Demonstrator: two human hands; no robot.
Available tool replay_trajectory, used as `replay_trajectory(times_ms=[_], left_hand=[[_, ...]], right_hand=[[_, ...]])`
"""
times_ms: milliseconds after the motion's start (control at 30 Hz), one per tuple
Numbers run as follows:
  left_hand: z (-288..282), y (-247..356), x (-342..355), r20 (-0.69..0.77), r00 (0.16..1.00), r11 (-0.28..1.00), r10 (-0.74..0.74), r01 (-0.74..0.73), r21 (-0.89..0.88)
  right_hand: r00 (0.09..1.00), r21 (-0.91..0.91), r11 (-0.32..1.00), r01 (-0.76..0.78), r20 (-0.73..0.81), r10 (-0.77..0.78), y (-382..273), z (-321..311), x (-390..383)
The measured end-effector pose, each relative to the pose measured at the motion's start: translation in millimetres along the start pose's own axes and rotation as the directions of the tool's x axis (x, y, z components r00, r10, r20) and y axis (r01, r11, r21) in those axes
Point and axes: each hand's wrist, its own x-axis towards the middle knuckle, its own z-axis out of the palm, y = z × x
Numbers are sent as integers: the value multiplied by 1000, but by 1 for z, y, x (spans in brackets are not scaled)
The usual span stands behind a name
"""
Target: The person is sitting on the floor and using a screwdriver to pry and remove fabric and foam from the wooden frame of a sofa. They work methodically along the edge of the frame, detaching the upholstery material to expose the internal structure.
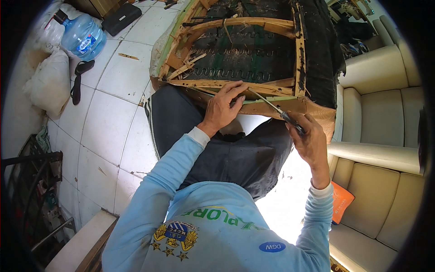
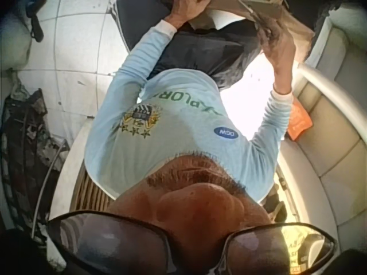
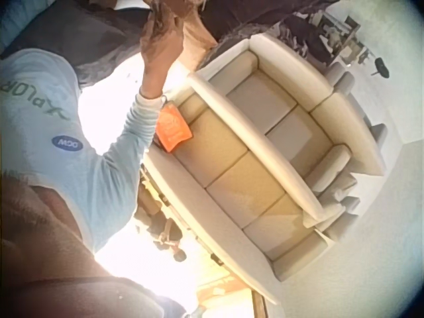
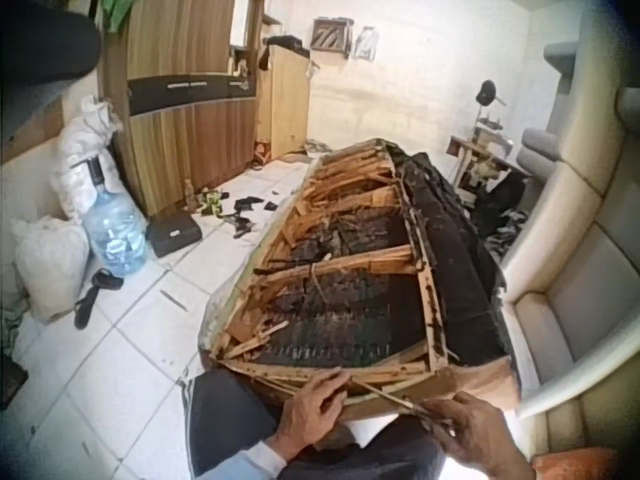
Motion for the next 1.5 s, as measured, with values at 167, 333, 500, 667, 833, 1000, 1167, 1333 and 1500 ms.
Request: replay_trajectory(times_ms=[167, 333, 500, 667, 833, 1000, 1167, 1333, 1500], left_hand=[[1, -2, 1, 16, 1000, 1000, -12, 12, -25], [1, -4, 1, 4, 1000, 999, 17, -17, -33], [0, -2, 1, 22, 1000, 999, -20, 21, -48], [1, -2, 2, -18, 998, 999, 54, -54, -5], [-2, 8, 0, 26, 995, 993, -93, 95, -75], [1, -1, 0, -20, 1000, 999, 2, -3, -52], [-2, 1, 3, 30, 999, 995, -22, 25, -95], [-5, 0, 0, 33, 997, 988, -68, 72, -133], [-5, -3, -4, 6, 999, 978, -39, 40, -203]], right_hand=[[997, 63, 998, -7, 74, 3, 15, -9, 10], [995, 132, 991, 0, 102, -14, 19, -12, 13], [995, 151, 989, 4, 98, -19, 17, -10, 11], [1000, 79, 997, 15, 26, -17, 3, 1, 3], [988, -1, 999, 33, -150, -32, -10, 31, -27], [927, 495, 787, -368, 134, 350, -52, 68, -46], [757, 760, -412, -502, 617, 215, -53, 102, -55], [774, 756, -516, -402, 582, 249, -89, 130, -55], [861, 694, -658, -292, 491, 136, -86, 143, -57]])
